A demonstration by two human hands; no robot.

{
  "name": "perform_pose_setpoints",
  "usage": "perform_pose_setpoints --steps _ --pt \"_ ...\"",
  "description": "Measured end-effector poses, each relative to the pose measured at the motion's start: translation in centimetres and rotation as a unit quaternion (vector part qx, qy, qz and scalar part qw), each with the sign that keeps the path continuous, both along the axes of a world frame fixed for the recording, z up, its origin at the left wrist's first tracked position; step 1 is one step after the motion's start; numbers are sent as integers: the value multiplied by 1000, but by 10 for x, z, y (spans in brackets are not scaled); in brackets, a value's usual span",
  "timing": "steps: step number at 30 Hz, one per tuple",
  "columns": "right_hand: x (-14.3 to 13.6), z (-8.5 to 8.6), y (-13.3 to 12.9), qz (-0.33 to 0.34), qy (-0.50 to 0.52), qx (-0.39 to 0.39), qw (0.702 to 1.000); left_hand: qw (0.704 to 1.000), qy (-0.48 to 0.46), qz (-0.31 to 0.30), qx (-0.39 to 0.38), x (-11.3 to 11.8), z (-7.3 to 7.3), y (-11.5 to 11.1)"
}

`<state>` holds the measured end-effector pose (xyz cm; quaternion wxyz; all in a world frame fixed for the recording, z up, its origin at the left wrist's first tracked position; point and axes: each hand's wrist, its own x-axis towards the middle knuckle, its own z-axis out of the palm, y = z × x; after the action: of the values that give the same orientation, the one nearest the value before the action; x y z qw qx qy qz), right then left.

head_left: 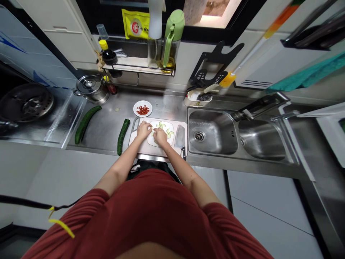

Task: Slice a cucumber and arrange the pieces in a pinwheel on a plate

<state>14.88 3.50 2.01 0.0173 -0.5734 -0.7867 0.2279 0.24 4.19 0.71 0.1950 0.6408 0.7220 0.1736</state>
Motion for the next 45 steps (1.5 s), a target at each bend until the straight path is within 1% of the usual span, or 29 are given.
perform_pose_setpoints --steps 2,5,6,8,11,15,19,23,28,32,35,39,42,45 --pt "5 1 -4 -29 35 9 999 998 -27 51 20 -5 -2 -3" --pt "18 -1 -10 -53 112 21 992 987 -28 154 26 -15 -5 -9" --pt "23 -3 -13 -60 146 24 987 983 -23 180 21 -19 -6 -11" --pt "33 -7 -17 -85 206 37 974 978 -15 208 6 -25 -7 -12" --pt "48 -14 -21 -110 260 65 957 977 -9 214 -12 -29 -7 -12" --pt "59 -19 -24 -127 280 81 948 978 19 207 -30 -27 -2 -6" --pt "59 -19 -29 -130 282 82 947 981 52 182 -42 -23 2 -4" --pt "56 -19 -33 -132 284 79 947 982 78 168 -45 -20 1 -3" --pt "57 -19 -34 -132 286 80 946 982 69 169 -49 -20 -2 0" --pt "58 -19 -34 -127 292 82 945 984 56 167 -27 -23 -7 3" --pt "58 -19 -35 -121 294 80 945 984 22 175 0 -25 -14 4" --pt "59 -20 -35 -113 301 84 943 976 -86 199 10 -30 -24 7" --pt "60 -20 -35 -114 302 84 943 961 -158 228 20 -35 -28 9" --pt "60 -19 -35 -117 303 81 942 933 -246 260 32 -35 -24 9"
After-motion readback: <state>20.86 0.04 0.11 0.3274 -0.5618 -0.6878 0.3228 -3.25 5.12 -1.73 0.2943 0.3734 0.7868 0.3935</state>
